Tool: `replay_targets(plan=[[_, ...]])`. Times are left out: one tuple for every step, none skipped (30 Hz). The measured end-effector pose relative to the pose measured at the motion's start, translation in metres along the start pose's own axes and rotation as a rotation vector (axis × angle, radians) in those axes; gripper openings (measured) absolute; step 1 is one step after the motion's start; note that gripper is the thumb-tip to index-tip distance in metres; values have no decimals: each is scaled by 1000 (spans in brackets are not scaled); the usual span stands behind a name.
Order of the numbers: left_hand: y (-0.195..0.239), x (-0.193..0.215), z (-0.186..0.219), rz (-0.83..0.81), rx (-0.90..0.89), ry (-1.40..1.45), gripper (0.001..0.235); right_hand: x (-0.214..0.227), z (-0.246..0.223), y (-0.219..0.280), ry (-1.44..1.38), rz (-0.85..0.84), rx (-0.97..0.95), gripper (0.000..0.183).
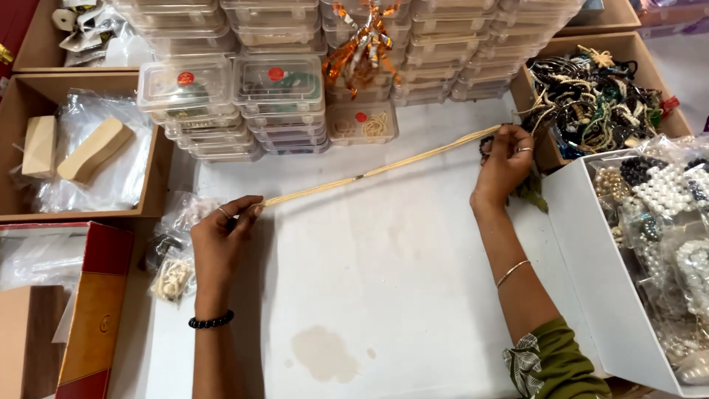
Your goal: Sorting pieces of jewelry including necklaces and chains into individual plastic containers for organization or fulfillment.
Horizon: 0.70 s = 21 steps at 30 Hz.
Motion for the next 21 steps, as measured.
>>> replay_targets(plan=[[1,3,1,32,-20,-23,22,1,-1,0,-63,19,-27,9],[1,6,2,65,-42,-46,23,1,-2,0,-126,37,-54,10],[1,6,1,62,-42,-48,23,1,-3,-1,-126,40,-56,10],[1,8,5,93,-120,-95,24,2,-5,-1,-110,66,-57,12],[2,10,8,123,-198,-141,26,4,-6,0,-93,92,-59,13],[2,10,8,122,-196,-142,26,4,-4,-1,-92,92,-60,13],[4,10,12,146,-260,-195,26,6,-1,-1,-90,96,-63,13],[5,10,17,171,-326,-246,26,6,0,-2,-88,98,-65,13],[6,9,19,171,-326,-247,26,8,5,-2,-88,99,-65,13],[8,9,24,181,-350,-270,26,8,5,-3,-71,80,-16,11],[10,9,28,191,-375,-293,26,8,5,-4,-53,61,32,10],[11,8,33,194,-375,-292,26,5,1,0,-55,59,33,10],[12,6,37,188,-372,-319,27,0,-14,6,27,14,180,9],[13,5,41,182,-367,-346,28,-7,-27,14,110,-33,326,9],[14,3,41,185,-367,-345,28,-12,-38,21,108,-35,328,9],[16,-2,44,154,-412,-357,35,-28,-56,34,200,-183,486,8],[18,-8,47,123,-457,-369,42,-43,-71,49,292,-331,643,9],[21,-13,48,122,-458,-368,42,-46,-82,58,293,-329,643,9],[25,-23,54,71,-548,-371,45,-60,-96,76,360,-479,785,10],[31,-34,60,19,-636,-373,48,-72,-108,95,428,-630,926,12],[34,-38,68,17,-637,-371,48,-73,-110,101,430,-629,926,12]])
Point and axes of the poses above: each hand's wrist, its own y-axis away from the middle knuckle, its own x-axis out of the back of the hand, z = x × y, the point moved 7 cm from there along -y, towards the middle knuckle
